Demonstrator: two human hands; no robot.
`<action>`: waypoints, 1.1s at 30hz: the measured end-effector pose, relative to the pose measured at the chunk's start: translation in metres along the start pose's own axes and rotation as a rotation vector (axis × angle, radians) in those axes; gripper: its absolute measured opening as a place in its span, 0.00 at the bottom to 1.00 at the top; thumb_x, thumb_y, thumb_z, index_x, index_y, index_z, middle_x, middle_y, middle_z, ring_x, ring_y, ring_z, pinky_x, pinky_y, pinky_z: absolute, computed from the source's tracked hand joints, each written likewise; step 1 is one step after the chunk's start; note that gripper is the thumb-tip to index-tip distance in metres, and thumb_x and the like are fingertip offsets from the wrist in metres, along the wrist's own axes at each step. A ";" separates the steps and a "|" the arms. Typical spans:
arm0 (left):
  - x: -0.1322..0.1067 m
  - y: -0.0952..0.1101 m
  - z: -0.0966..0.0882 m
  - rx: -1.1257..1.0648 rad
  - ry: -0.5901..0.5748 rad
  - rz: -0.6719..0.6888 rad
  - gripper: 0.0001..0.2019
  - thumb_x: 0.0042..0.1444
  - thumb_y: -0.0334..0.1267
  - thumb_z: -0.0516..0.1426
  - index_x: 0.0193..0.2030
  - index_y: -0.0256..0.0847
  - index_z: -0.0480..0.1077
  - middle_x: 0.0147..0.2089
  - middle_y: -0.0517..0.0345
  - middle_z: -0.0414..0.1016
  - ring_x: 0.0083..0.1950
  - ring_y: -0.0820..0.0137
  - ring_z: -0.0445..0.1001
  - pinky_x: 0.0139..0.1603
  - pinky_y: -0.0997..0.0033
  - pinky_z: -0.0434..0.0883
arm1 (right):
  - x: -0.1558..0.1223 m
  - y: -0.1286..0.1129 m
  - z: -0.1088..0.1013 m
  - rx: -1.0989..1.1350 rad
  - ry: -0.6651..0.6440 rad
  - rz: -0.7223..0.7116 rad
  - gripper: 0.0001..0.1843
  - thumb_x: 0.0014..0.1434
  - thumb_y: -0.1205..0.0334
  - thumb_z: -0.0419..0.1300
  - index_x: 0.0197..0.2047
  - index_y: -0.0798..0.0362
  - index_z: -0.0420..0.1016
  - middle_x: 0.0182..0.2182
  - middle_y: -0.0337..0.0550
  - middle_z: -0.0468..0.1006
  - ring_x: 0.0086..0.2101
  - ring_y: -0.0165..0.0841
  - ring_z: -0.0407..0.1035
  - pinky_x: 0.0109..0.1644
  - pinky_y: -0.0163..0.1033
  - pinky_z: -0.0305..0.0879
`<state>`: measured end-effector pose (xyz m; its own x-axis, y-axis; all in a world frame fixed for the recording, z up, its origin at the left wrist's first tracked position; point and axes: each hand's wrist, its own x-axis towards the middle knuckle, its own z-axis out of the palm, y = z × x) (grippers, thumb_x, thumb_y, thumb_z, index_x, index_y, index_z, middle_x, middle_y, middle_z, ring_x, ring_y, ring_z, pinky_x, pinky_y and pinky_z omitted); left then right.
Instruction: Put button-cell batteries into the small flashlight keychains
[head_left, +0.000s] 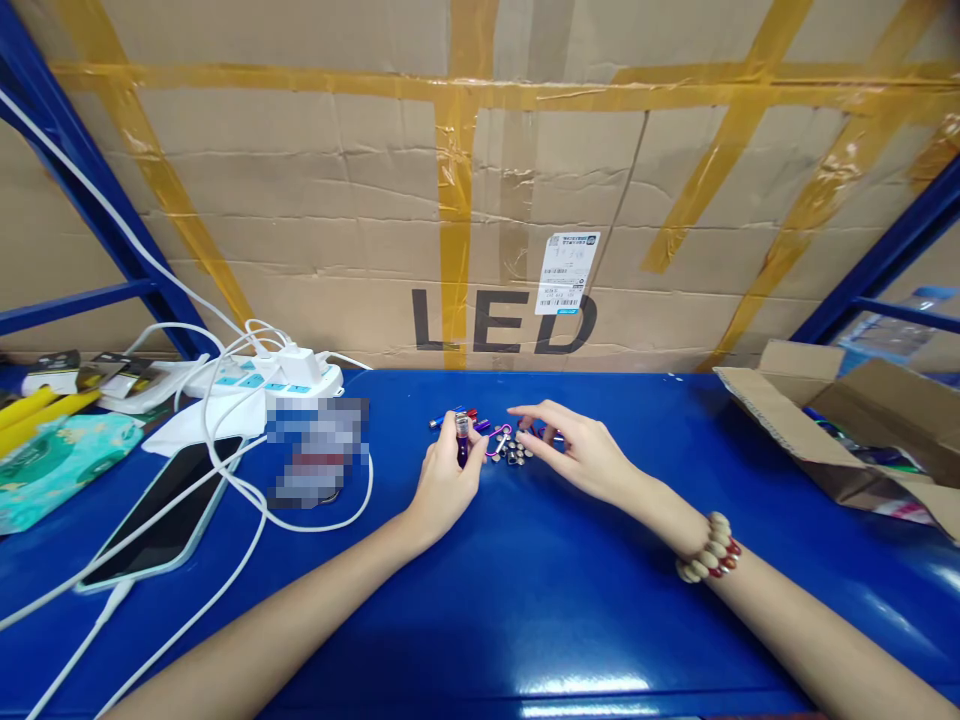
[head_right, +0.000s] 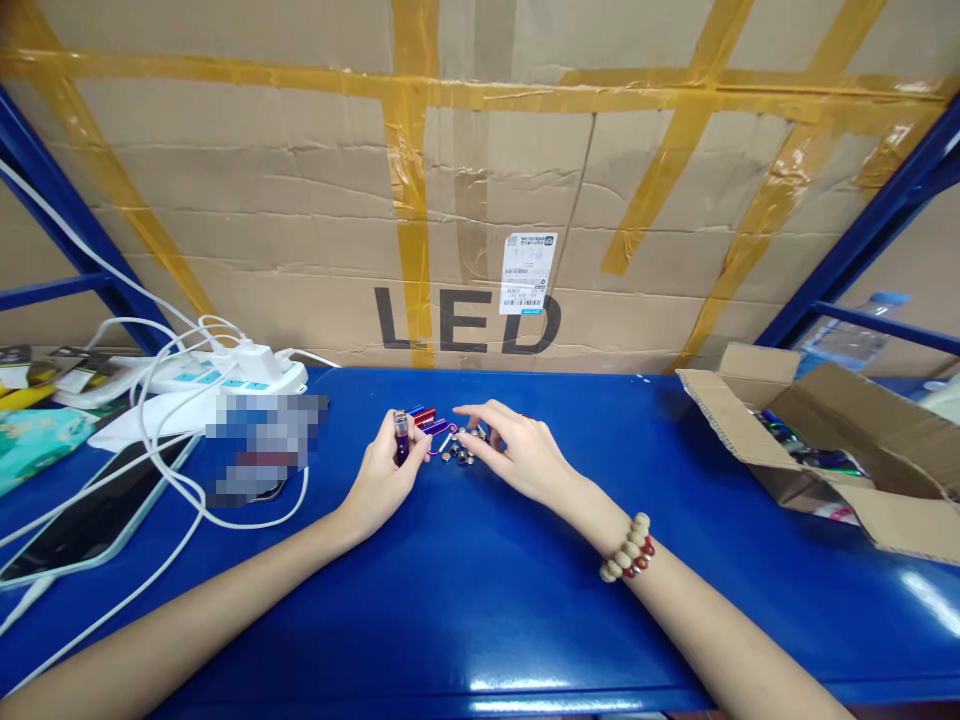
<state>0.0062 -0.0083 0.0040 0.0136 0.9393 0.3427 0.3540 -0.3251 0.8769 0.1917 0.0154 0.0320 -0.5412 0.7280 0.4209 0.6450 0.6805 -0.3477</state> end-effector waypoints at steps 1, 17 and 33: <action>-0.001 -0.001 0.001 0.013 -0.023 0.006 0.04 0.56 0.36 0.51 0.33 0.42 0.56 0.29 0.62 0.68 0.30 0.71 0.69 0.36 0.71 0.63 | 0.000 -0.002 -0.001 0.024 -0.021 -0.036 0.20 0.62 0.53 0.49 0.56 0.46 0.62 0.43 0.42 0.72 0.30 0.27 0.69 0.34 0.33 0.66; -0.001 0.001 0.000 0.068 -0.177 0.102 0.04 0.57 0.36 0.49 0.31 0.42 0.55 0.31 0.59 0.68 0.32 0.70 0.69 0.35 0.71 0.64 | -0.005 -0.013 0.013 -0.241 -0.169 -0.336 0.17 0.64 0.58 0.45 0.42 0.59 0.70 0.31 0.47 0.73 0.32 0.33 0.69 0.35 0.36 0.66; 0.000 -0.003 0.004 0.137 -0.138 0.057 0.04 0.56 0.37 0.49 0.34 0.42 0.54 0.30 0.58 0.69 0.33 0.68 0.70 0.35 0.68 0.66 | -0.004 -0.009 0.022 -0.203 -0.145 -0.332 0.17 0.65 0.61 0.43 0.37 0.59 0.71 0.29 0.47 0.71 0.30 0.32 0.66 0.33 0.36 0.64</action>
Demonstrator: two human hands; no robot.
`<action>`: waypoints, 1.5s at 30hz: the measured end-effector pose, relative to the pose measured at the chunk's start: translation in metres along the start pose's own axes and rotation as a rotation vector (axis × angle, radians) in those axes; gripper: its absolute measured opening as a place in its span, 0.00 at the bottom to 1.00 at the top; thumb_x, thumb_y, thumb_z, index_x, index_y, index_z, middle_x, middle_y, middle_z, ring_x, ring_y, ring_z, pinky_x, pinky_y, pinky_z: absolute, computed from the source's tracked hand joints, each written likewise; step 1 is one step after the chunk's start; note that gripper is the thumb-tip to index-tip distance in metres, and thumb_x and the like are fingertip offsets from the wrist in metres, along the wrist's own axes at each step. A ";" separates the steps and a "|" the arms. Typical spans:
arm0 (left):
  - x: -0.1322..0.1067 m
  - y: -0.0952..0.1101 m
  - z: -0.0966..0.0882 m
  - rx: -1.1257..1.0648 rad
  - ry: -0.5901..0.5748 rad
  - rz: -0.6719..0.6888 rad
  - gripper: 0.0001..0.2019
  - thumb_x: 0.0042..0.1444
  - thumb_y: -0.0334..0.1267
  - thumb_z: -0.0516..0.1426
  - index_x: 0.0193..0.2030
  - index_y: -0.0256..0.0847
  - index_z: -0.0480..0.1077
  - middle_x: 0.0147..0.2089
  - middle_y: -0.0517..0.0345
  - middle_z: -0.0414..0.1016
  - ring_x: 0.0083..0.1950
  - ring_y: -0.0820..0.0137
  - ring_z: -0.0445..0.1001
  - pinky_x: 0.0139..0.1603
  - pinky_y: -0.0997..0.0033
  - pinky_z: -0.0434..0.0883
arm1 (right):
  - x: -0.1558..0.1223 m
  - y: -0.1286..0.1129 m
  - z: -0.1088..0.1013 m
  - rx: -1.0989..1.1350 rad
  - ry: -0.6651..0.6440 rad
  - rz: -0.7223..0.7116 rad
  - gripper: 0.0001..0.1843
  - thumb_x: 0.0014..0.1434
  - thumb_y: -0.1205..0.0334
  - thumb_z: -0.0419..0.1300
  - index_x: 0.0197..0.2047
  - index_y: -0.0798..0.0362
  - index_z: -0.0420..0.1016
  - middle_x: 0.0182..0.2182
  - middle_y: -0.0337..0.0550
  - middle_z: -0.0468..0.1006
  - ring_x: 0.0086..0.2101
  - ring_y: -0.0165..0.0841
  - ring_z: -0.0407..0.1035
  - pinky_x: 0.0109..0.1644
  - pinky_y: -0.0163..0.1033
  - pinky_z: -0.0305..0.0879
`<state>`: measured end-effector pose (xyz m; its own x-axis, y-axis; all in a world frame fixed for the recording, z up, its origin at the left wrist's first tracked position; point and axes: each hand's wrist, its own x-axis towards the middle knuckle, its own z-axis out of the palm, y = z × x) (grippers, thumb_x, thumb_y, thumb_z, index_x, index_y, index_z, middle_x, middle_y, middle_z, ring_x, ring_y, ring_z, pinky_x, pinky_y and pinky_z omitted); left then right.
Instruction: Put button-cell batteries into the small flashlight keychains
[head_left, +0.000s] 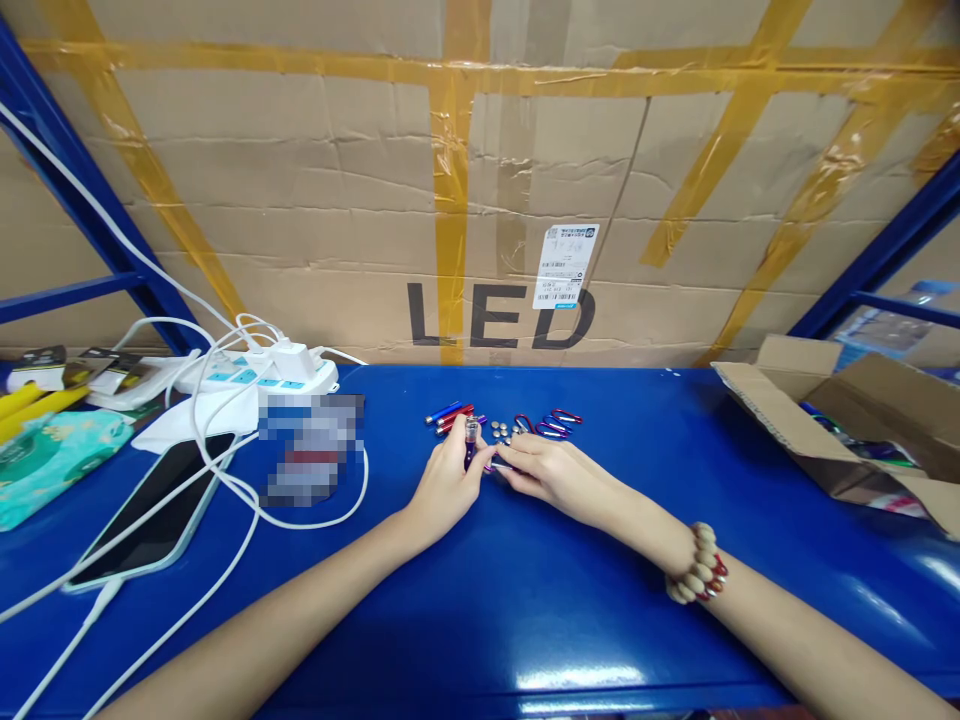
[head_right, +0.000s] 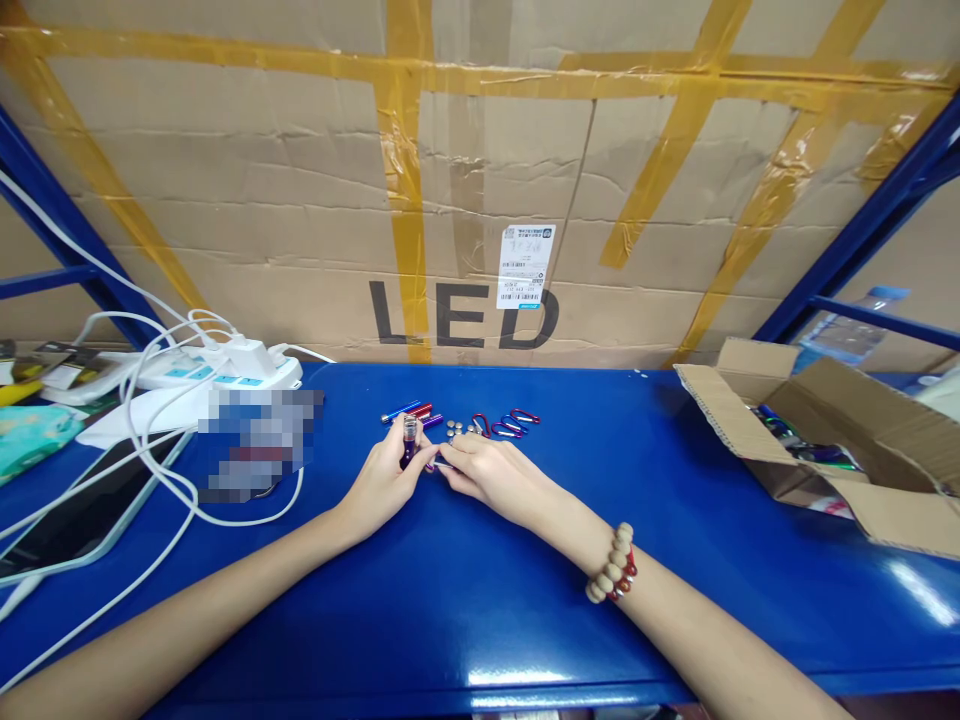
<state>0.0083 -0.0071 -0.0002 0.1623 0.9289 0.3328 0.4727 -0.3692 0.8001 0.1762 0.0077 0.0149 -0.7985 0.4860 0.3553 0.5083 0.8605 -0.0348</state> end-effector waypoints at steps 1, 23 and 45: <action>0.000 0.000 0.000 -0.007 -0.001 -0.001 0.04 0.56 0.37 0.49 0.34 0.41 0.54 0.31 0.58 0.70 0.33 0.68 0.70 0.36 0.68 0.66 | 0.000 0.000 0.001 0.000 0.013 0.003 0.17 0.64 0.61 0.43 0.37 0.59 0.71 0.29 0.47 0.71 0.29 0.32 0.65 0.33 0.36 0.63; -0.003 0.000 -0.003 0.208 -0.112 0.120 0.11 0.60 0.43 0.46 0.39 0.43 0.66 0.28 0.62 0.68 0.29 0.71 0.66 0.31 0.75 0.61 | -0.001 -0.002 -0.001 0.089 0.369 0.154 0.14 0.64 0.62 0.45 0.45 0.58 0.69 0.27 0.43 0.69 0.29 0.30 0.63 0.33 0.35 0.62; 0.003 -0.003 -0.004 0.043 -0.015 -0.005 0.07 0.56 0.40 0.52 0.40 0.43 0.66 0.41 0.59 0.73 0.43 0.68 0.69 0.46 0.69 0.64 | -0.002 0.002 0.005 0.286 0.190 0.279 0.24 0.65 0.59 0.42 0.63 0.49 0.49 0.43 0.47 0.71 0.40 0.34 0.68 0.43 0.41 0.67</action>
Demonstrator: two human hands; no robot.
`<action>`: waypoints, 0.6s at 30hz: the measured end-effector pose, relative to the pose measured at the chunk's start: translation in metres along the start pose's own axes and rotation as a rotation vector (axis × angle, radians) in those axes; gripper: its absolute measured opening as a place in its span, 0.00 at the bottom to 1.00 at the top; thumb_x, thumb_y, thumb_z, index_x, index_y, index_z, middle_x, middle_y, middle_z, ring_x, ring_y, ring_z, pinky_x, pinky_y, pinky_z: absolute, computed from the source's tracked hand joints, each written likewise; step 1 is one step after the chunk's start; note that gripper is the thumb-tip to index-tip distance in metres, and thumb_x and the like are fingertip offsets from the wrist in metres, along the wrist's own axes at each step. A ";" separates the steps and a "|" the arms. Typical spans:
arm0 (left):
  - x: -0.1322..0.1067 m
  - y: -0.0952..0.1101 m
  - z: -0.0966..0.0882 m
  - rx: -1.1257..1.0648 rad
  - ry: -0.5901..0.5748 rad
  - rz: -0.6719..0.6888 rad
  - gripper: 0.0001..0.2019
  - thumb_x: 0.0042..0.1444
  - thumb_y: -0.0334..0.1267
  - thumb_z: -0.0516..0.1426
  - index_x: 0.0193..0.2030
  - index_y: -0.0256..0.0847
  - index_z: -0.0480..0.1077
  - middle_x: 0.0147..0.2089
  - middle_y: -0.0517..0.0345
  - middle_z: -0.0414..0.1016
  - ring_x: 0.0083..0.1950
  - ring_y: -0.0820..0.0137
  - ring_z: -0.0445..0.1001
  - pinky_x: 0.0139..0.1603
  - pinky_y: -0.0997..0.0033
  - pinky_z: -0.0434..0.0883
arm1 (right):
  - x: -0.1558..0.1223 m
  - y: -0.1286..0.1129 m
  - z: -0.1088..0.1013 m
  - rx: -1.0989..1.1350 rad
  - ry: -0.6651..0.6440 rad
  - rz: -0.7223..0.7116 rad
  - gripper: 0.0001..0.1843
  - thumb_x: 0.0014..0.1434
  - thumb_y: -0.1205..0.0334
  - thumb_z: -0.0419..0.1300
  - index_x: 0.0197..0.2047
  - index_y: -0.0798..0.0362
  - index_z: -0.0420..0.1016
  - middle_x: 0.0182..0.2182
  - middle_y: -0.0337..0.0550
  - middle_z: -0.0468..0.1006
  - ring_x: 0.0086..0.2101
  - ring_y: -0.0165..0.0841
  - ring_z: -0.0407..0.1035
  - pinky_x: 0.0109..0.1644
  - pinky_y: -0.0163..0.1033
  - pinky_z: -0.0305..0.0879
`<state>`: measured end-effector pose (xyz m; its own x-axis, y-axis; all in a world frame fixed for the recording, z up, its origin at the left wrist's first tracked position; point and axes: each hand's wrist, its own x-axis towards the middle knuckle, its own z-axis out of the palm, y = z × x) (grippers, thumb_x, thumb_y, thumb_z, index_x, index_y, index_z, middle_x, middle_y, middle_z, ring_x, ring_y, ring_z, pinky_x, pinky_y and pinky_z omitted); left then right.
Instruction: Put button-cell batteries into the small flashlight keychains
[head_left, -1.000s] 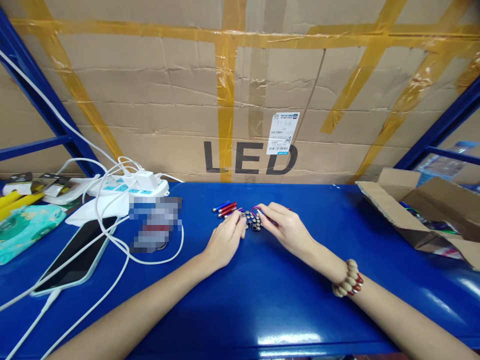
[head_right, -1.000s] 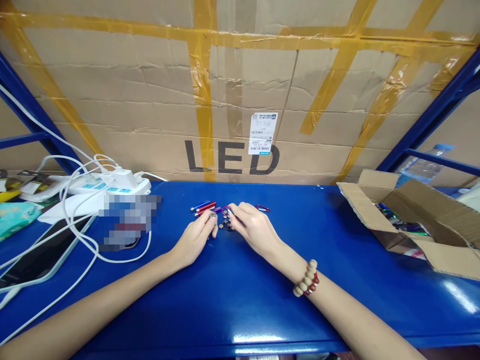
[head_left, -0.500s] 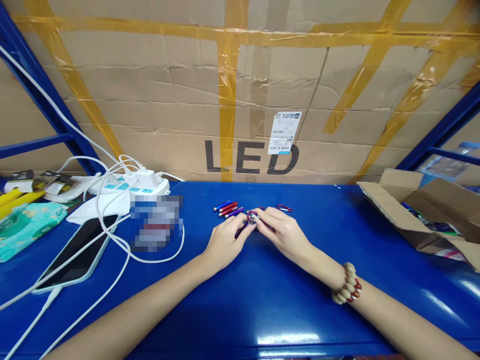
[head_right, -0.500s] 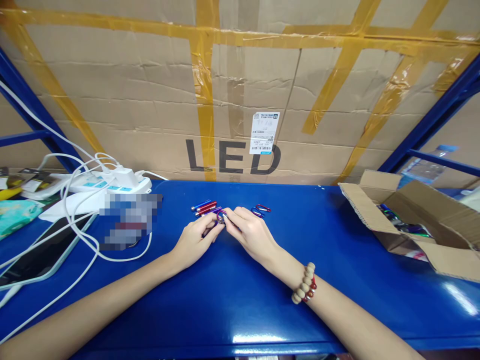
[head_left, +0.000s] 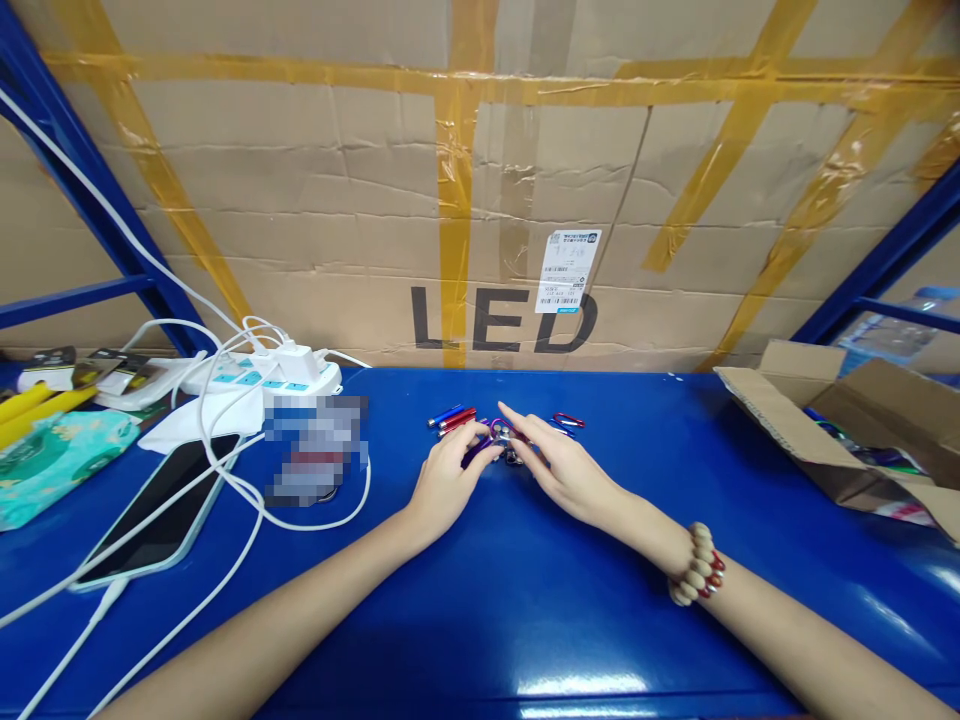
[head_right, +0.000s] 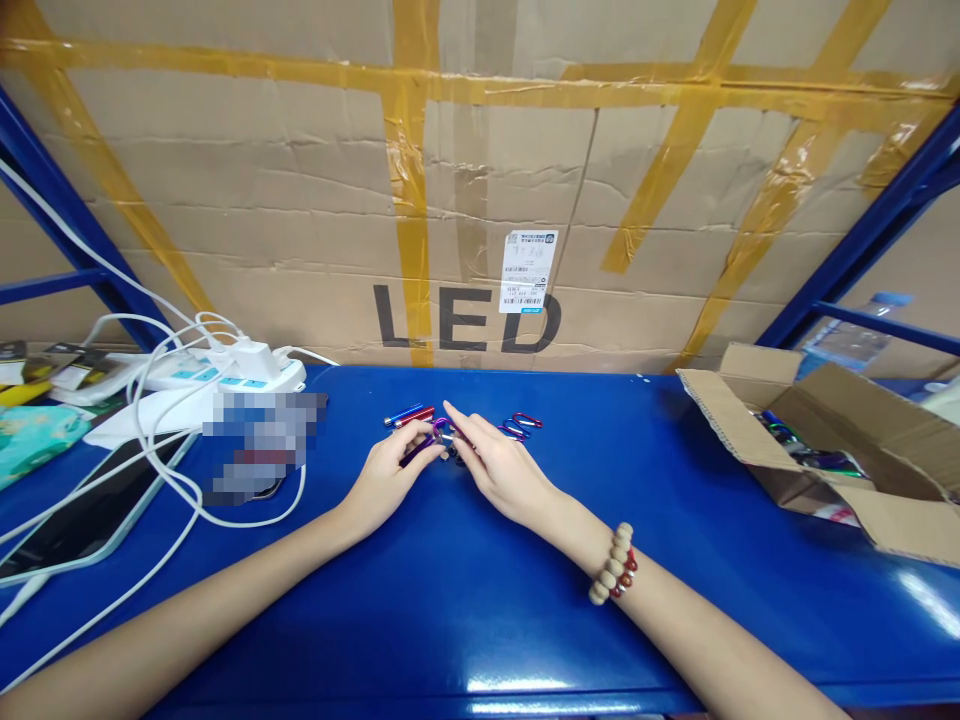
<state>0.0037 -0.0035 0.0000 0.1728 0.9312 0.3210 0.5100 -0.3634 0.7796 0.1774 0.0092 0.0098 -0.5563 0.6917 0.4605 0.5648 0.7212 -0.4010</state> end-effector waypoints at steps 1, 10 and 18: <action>0.000 -0.001 0.000 -0.006 -0.011 0.035 0.06 0.56 0.39 0.53 0.39 0.43 0.66 0.41 0.59 0.72 0.44 0.68 0.69 0.47 0.68 0.63 | 0.000 -0.001 0.001 0.057 -0.014 0.028 0.25 0.64 0.58 0.43 0.64 0.49 0.48 0.43 0.46 0.72 0.40 0.33 0.68 0.44 0.42 0.67; 0.001 -0.006 0.004 -0.128 -0.073 0.028 0.08 0.51 0.35 0.56 0.39 0.40 0.63 0.35 0.61 0.66 0.34 0.73 0.66 0.38 0.72 0.65 | 0.005 -0.007 0.008 0.272 -0.011 0.071 0.16 0.63 0.62 0.48 0.50 0.54 0.69 0.32 0.42 0.76 0.24 0.27 0.68 0.35 0.36 0.68; 0.008 -0.017 0.004 -0.272 0.146 -0.161 0.14 0.48 0.43 0.57 0.39 0.39 0.60 0.36 0.62 0.62 0.24 0.81 0.59 0.26 0.77 0.60 | 0.016 0.035 -0.038 -0.098 0.285 0.278 0.14 0.62 0.61 0.46 0.41 0.53 0.72 0.36 0.44 0.77 0.34 0.33 0.71 0.37 0.37 0.66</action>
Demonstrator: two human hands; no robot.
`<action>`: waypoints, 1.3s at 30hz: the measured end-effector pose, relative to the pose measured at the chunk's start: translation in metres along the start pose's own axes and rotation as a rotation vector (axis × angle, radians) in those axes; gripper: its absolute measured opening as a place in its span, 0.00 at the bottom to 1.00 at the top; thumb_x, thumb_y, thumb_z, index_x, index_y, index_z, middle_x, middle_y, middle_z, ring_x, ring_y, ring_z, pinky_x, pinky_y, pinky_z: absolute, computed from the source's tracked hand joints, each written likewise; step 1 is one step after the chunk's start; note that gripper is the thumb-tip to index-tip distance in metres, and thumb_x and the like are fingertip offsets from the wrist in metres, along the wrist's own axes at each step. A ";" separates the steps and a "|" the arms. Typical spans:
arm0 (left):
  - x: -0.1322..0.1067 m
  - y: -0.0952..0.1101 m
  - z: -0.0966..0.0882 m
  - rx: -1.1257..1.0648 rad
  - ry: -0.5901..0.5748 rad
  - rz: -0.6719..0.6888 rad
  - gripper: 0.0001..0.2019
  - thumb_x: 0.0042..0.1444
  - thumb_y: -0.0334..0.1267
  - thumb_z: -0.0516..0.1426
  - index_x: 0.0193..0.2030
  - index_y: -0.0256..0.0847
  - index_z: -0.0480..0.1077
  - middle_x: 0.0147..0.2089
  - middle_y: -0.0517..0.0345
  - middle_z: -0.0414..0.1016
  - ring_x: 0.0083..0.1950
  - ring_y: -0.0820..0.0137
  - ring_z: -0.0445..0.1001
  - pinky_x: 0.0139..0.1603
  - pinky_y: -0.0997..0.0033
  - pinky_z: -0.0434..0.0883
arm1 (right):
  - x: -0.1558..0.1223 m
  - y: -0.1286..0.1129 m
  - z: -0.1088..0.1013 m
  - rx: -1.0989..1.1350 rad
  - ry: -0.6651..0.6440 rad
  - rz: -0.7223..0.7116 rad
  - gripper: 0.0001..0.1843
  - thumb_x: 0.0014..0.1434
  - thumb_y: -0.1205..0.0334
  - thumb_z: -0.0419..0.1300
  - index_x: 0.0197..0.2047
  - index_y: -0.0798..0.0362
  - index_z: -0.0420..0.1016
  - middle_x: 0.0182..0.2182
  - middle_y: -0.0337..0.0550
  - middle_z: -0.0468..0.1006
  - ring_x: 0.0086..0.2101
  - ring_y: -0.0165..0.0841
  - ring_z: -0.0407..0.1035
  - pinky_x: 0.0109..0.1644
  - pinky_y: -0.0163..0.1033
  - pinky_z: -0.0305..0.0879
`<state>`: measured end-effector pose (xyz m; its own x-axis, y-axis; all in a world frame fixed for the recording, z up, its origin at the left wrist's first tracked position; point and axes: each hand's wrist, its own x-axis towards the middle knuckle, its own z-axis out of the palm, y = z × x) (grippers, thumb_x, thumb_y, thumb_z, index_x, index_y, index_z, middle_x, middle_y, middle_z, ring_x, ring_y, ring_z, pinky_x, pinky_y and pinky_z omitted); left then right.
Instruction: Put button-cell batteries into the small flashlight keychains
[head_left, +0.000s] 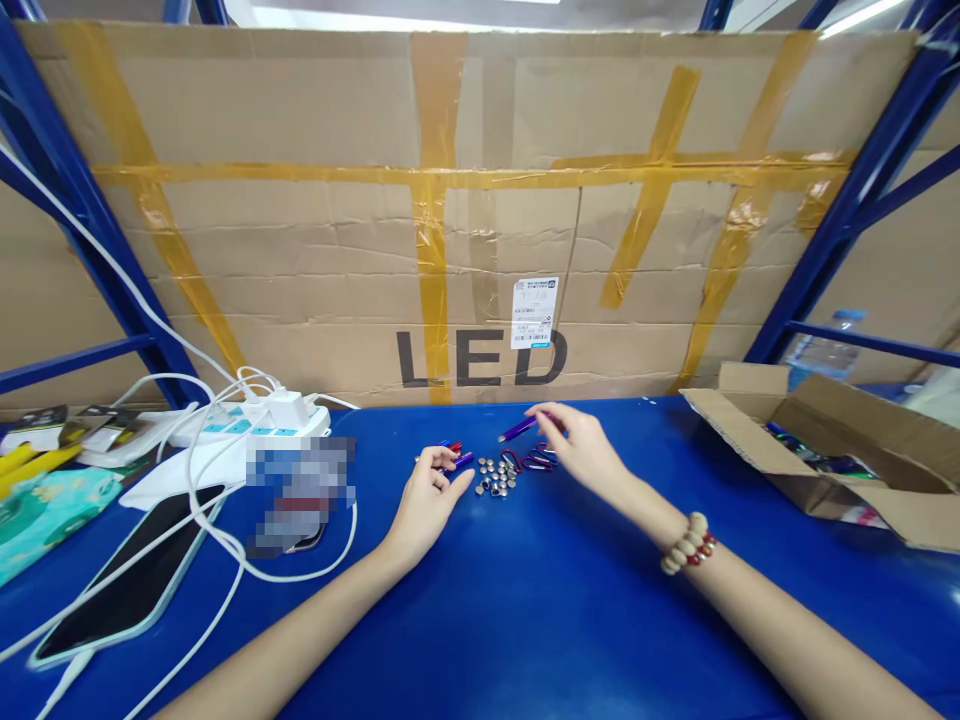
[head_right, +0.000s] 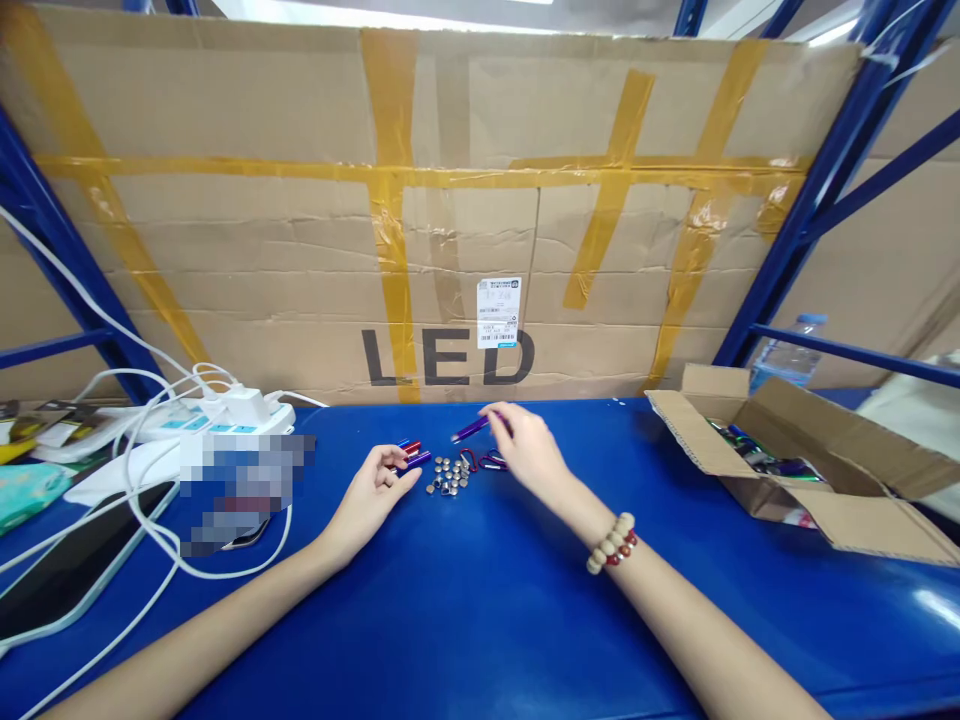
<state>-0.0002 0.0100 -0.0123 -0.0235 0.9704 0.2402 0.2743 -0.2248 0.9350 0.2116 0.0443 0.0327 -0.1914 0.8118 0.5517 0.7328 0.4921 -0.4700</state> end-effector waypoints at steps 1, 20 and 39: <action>0.000 0.000 0.000 0.007 0.002 -0.002 0.13 0.48 0.43 0.55 0.38 0.39 0.60 0.36 0.62 0.62 0.23 0.81 0.59 0.26 0.78 0.60 | 0.006 0.012 -0.007 -0.110 0.018 0.050 0.14 0.61 0.61 0.47 0.41 0.52 0.72 0.38 0.44 0.77 0.38 0.35 0.71 0.39 0.38 0.65; 0.011 0.001 -0.024 0.629 0.004 0.436 0.08 0.54 0.31 0.49 0.39 0.42 0.67 0.40 0.56 0.68 0.41 0.66 0.66 0.44 0.65 0.64 | 0.018 0.099 -0.048 -0.381 -0.236 0.565 0.07 0.49 0.63 0.61 0.27 0.56 0.78 0.19 0.44 0.76 0.20 0.31 0.70 0.25 0.33 0.64; 0.014 -0.004 -0.016 0.999 -0.064 0.395 0.12 0.58 0.32 0.47 0.44 0.38 0.69 0.41 0.49 0.69 0.44 0.62 0.67 0.45 0.62 0.65 | -0.024 -0.013 0.020 -0.193 -0.257 -0.550 0.14 0.60 0.55 0.52 0.46 0.48 0.72 0.37 0.43 0.73 0.37 0.34 0.67 0.41 0.41 0.62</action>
<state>-0.0172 0.0229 -0.0090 0.2815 0.8542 0.4372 0.9135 -0.3781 0.1504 0.1936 0.0249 0.0112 -0.7064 0.5177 0.4826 0.5826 0.8126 -0.0189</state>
